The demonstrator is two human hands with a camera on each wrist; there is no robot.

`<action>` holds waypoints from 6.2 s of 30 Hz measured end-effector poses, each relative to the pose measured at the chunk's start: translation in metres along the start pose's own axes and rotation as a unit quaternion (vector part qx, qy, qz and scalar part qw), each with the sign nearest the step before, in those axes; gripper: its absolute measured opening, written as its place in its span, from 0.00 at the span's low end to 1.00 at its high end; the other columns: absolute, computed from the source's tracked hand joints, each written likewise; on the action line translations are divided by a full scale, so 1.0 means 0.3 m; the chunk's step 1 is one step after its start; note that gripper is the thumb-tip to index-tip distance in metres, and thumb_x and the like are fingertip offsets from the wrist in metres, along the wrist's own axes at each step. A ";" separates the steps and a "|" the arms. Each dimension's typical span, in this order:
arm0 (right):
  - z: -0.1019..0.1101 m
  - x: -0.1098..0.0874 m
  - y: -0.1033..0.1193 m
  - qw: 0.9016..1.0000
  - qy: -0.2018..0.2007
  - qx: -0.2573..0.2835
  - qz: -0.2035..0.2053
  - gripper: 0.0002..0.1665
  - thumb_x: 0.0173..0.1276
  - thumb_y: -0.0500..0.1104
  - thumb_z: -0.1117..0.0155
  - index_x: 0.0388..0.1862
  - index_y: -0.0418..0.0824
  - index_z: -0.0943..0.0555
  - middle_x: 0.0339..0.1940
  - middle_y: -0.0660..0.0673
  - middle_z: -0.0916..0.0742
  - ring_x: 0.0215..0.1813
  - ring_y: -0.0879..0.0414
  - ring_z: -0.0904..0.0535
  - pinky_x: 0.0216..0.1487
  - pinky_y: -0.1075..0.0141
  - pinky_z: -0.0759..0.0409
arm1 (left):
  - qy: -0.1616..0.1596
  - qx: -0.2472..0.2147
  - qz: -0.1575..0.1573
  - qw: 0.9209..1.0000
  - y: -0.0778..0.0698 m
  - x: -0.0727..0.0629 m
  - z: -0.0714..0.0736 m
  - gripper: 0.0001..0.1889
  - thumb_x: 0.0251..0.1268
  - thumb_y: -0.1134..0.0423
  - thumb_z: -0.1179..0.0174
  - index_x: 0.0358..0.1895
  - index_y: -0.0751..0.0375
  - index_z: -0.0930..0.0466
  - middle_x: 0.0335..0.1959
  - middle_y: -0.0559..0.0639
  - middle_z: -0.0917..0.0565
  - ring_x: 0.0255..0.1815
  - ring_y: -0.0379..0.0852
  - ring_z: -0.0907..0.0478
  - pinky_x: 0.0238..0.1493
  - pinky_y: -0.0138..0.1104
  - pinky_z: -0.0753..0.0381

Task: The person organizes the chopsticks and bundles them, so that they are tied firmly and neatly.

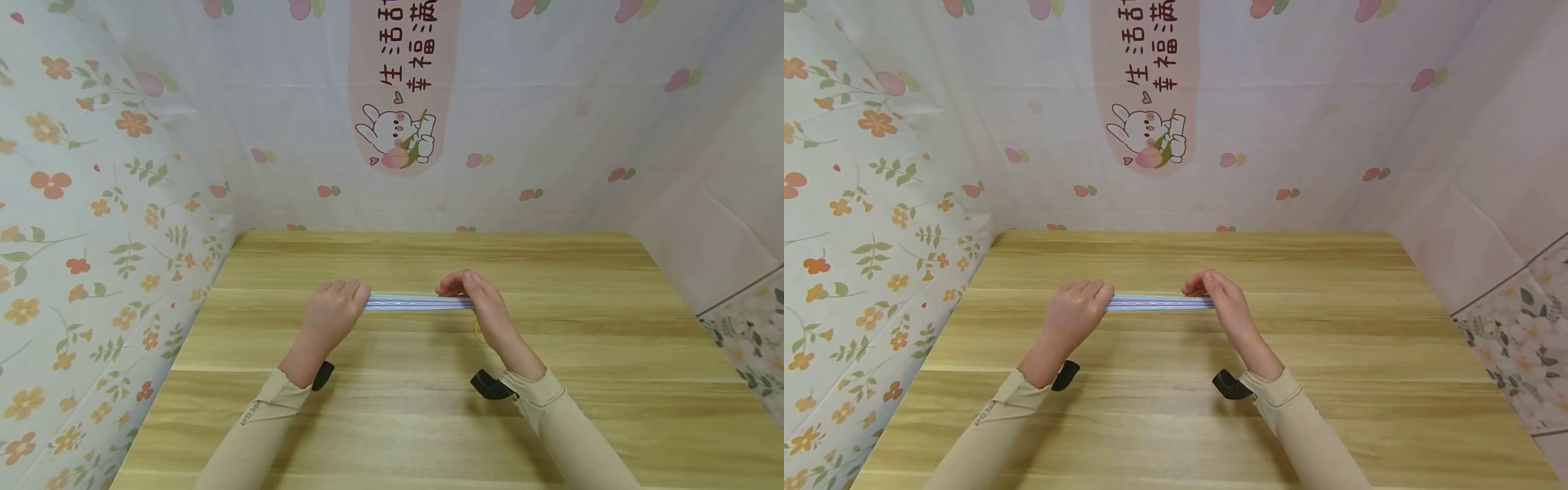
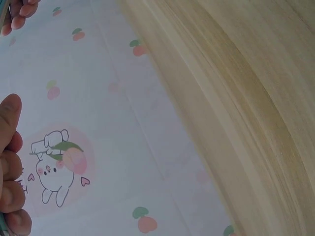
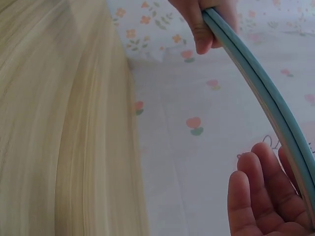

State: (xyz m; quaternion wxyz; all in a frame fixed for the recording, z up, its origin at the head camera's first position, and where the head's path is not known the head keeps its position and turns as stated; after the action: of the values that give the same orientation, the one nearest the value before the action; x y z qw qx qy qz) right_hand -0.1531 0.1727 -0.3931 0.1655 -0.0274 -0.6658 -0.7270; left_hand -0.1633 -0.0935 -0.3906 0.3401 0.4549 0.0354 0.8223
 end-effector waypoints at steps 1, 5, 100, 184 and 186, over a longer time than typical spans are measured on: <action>0.001 -0.001 0.002 1.000 0.000 -0.002 0.000 0.32 0.79 0.54 0.63 0.47 0.27 0.23 0.41 0.40 0.16 0.45 0.57 0.18 0.51 0.68 0.23 | -0.001 -0.001 0.000 1.000 0.000 0.000 -0.001 0.16 0.66 0.74 0.49 0.18 0.61 0.34 0.10 0.47 0.36 0.10 0.37 0.45 0.13 0.28 0.48; 0.003 -0.002 0.005 1.000 0.002 -0.010 -0.002 0.30 0.79 0.53 0.63 0.47 0.29 0.23 0.41 0.38 0.16 0.45 0.57 0.19 0.51 0.69 0.23 | -0.008 -0.003 0.000 1.000 0.001 0.001 0.000 0.17 0.68 0.75 0.53 0.18 0.61 0.35 0.10 0.46 0.38 0.10 0.37 0.47 0.13 0.28 0.48; 0.192 -0.167 -0.196 0.865 0.082 -0.494 -0.019 0.09 0.58 0.29 0.41 0.24 0.40 0.27 0.22 0.50 0.28 0.26 0.60 0.34 0.27 0.68 0.34 | -0.004 -0.019 0.022 1.000 0.010 -0.005 0.022 0.16 0.57 0.78 0.40 0.18 0.62 0.36 0.10 0.48 0.38 0.10 0.38 0.48 0.14 0.29 0.50; 0.118 -0.047 0.194 0.937 -0.036 -0.347 0.002 0.04 0.69 0.37 0.40 0.39 0.37 0.21 0.22 0.45 0.18 0.19 0.59 0.25 0.22 0.70 0.26 | 0.021 -0.019 0.029 0.999 0.006 0.003 0.022 0.14 0.64 0.72 0.43 0.20 0.62 0.32 0.12 0.49 0.30 0.10 0.38 0.43 0.14 0.28 0.48; 0.110 -0.048 0.202 0.931 -0.044 -0.363 0.019 0.03 0.68 0.36 0.39 0.38 0.37 0.21 0.21 0.46 0.18 0.19 0.59 0.26 0.21 0.70 0.27 | 0.020 -0.016 0.029 0.999 0.006 0.005 0.023 0.14 0.60 0.73 0.40 0.20 0.62 0.32 0.12 0.49 0.30 0.10 0.38 0.43 0.14 0.28 0.47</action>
State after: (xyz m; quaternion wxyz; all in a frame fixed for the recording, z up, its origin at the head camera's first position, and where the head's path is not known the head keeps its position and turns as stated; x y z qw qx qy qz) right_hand -0.1287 0.2043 -0.3351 0.1284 -0.1298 -0.3624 -0.9140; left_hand -0.1595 -0.0956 -0.3849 0.3223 0.4337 0.0156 0.8413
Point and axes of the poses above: each hand's wrist, its own x-axis towards the middle knuckle, its own z-axis out of the back of the hand, y = z × x, the point moved 1 cm from there along x, towards the middle knuckle
